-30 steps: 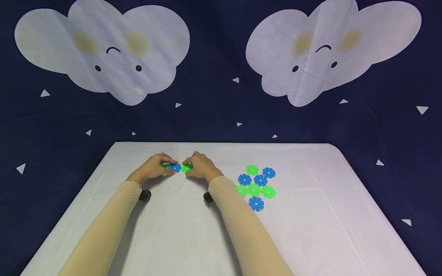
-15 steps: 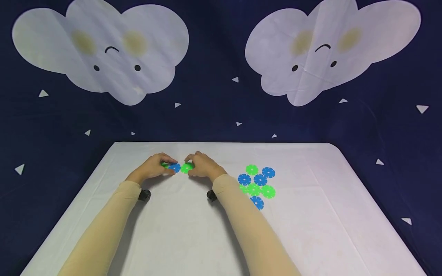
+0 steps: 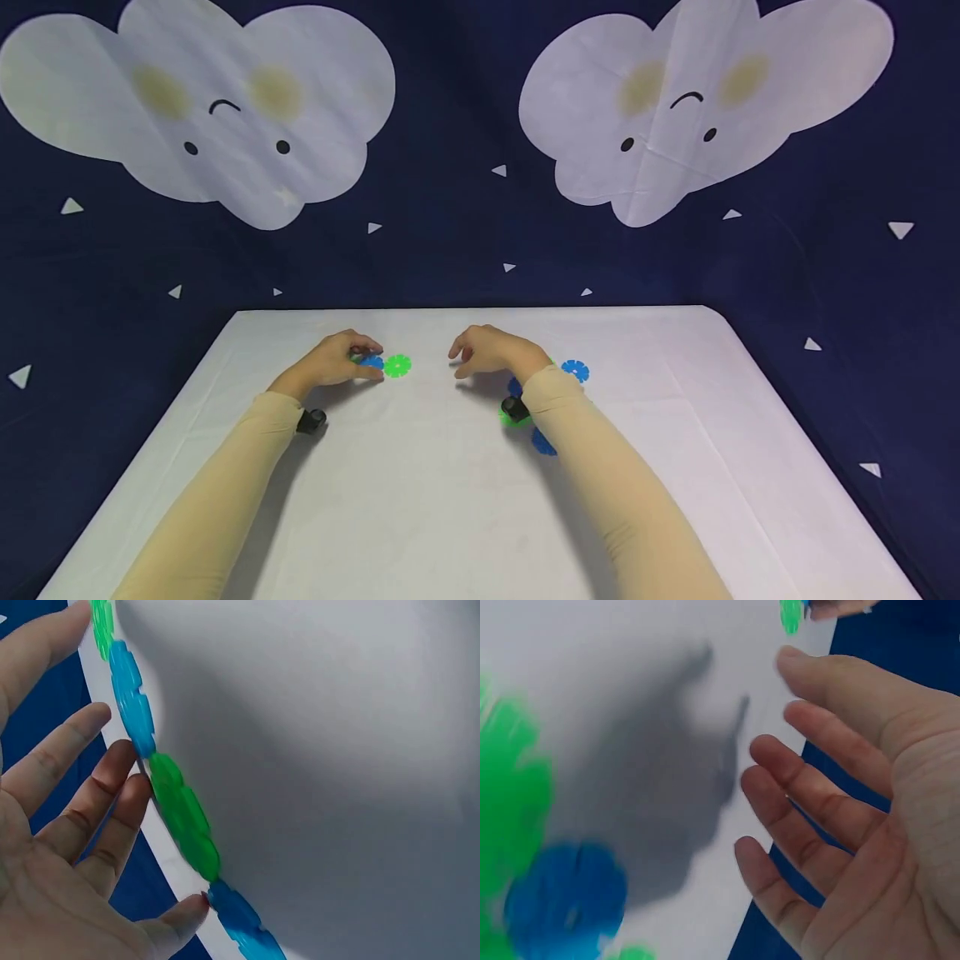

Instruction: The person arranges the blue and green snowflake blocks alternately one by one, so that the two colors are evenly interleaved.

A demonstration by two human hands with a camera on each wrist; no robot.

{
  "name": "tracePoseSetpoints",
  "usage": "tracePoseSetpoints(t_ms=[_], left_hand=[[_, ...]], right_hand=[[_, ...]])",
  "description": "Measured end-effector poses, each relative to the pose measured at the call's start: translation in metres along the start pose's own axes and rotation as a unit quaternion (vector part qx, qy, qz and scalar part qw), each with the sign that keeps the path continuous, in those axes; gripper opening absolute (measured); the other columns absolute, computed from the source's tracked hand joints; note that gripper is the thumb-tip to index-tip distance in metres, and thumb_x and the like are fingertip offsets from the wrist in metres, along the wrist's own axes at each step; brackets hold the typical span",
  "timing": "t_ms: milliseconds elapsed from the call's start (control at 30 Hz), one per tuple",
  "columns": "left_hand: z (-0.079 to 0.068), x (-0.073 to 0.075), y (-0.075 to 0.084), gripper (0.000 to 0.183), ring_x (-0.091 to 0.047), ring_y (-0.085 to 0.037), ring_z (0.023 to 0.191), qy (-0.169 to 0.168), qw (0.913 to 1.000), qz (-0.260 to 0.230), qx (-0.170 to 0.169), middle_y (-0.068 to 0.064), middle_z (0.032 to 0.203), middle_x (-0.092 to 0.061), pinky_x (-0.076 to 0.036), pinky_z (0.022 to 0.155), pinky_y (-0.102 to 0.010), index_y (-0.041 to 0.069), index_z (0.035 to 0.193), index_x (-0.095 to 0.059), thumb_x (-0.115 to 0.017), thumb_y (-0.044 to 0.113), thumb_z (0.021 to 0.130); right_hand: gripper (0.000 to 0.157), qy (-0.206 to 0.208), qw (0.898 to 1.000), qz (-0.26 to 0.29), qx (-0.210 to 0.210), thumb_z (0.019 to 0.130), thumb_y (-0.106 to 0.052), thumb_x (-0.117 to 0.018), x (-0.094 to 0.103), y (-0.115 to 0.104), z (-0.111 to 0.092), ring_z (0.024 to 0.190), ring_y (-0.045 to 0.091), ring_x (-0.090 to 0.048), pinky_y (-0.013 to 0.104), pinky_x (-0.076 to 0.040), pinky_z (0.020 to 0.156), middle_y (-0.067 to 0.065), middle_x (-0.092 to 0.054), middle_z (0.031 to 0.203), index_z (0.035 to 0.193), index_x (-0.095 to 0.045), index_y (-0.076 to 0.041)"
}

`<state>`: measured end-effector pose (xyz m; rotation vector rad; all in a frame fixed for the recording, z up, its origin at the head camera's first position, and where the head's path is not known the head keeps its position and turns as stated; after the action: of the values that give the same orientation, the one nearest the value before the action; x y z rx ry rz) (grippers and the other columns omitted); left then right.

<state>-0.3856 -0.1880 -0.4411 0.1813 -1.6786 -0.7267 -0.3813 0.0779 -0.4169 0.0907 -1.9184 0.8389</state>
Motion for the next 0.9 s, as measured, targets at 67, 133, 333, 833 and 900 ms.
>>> tracePoseSetpoints(t_ms=[67, 133, 333, 833, 900], left_hand=[[0.001, -0.001, 0.001, 0.058, -0.063, -0.039, 0.125, -0.003, 1.0000, 0.002, -0.002, -0.019, 0.131, -0.068, -0.050, 0.115, -0.055, 0.004, 0.134, -0.073, -0.090, 0.033, 0.087], [0.001, -0.003, 0.003, 0.059, -0.062, -0.039, 0.125, -0.007, 1.0000, 0.002, -0.004, -0.019, 0.131, -0.068, -0.050, 0.115, -0.055, 0.004, 0.135, -0.073, -0.091, 0.032, 0.086], [0.004, -0.008, 0.008, 0.060, -0.062, -0.038, 0.126, -0.012, 0.9998, -0.005, -0.014, -0.017, 0.130, -0.068, -0.050, 0.115, -0.054, 0.004, 0.135, -0.073, -0.093, 0.028, 0.084], [0.007, -0.013, 0.013, 0.056, -0.061, -0.034, 0.128, -0.010, 0.9998, 0.016, 0.008, -0.012, 0.135, -0.067, -0.044, 0.113, -0.066, 0.015, 0.135, -0.076, -0.093, 0.034, 0.085], [0.008, -0.013, 0.012, 0.056, -0.061, -0.034, 0.127, -0.009, 0.9998, 0.017, 0.009, -0.011, 0.134, -0.067, -0.045, 0.112, -0.066, 0.015, 0.134, -0.076, -0.093, 0.035, 0.085]], right_hand=[[0.045, -0.001, 1.000, -0.005, -0.009, 0.094, -0.023, -0.083, 0.004, 0.010, -0.010, 0.119, 0.023, -0.067, 0.042, -0.055, 0.108, 0.009, -0.074, 0.128, 0.136, -0.073, -0.011], [0.045, 0.000, 1.000, -0.009, -0.015, 0.093, -0.021, -0.085, 0.007, 0.018, -0.020, 0.115, 0.022, -0.066, 0.041, -0.055, 0.106, 0.008, -0.074, 0.124, 0.135, -0.074, -0.010], [0.042, 0.001, 0.999, -0.011, -0.042, 0.089, -0.015, -0.087, 0.009, 0.040, -0.048, 0.110, 0.021, -0.068, 0.041, -0.058, 0.102, 0.006, -0.077, 0.119, 0.129, -0.077, -0.011], [0.038, 0.010, 0.998, -0.026, -0.051, 0.086, -0.013, -0.090, 0.003, 0.068, -0.075, 0.102, 0.019, -0.067, 0.042, -0.059, 0.098, 0.006, -0.076, 0.115, 0.122, -0.079, -0.010], [0.039, 0.015, 0.998, -0.020, -0.055, 0.086, -0.012, -0.090, 0.003, 0.069, -0.076, 0.104, 0.019, -0.067, 0.042, -0.058, 0.100, 0.005, -0.076, 0.116, 0.123, -0.078, -0.010]])
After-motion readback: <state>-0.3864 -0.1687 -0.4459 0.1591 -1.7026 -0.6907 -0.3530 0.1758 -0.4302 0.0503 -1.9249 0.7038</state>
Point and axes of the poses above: each hand's wrist, its own z-axis towards the middle knuckle, its own x-axis out of the back of the hand, y = z × x, the point moved 6 cm from there along z, towards the middle knuckle
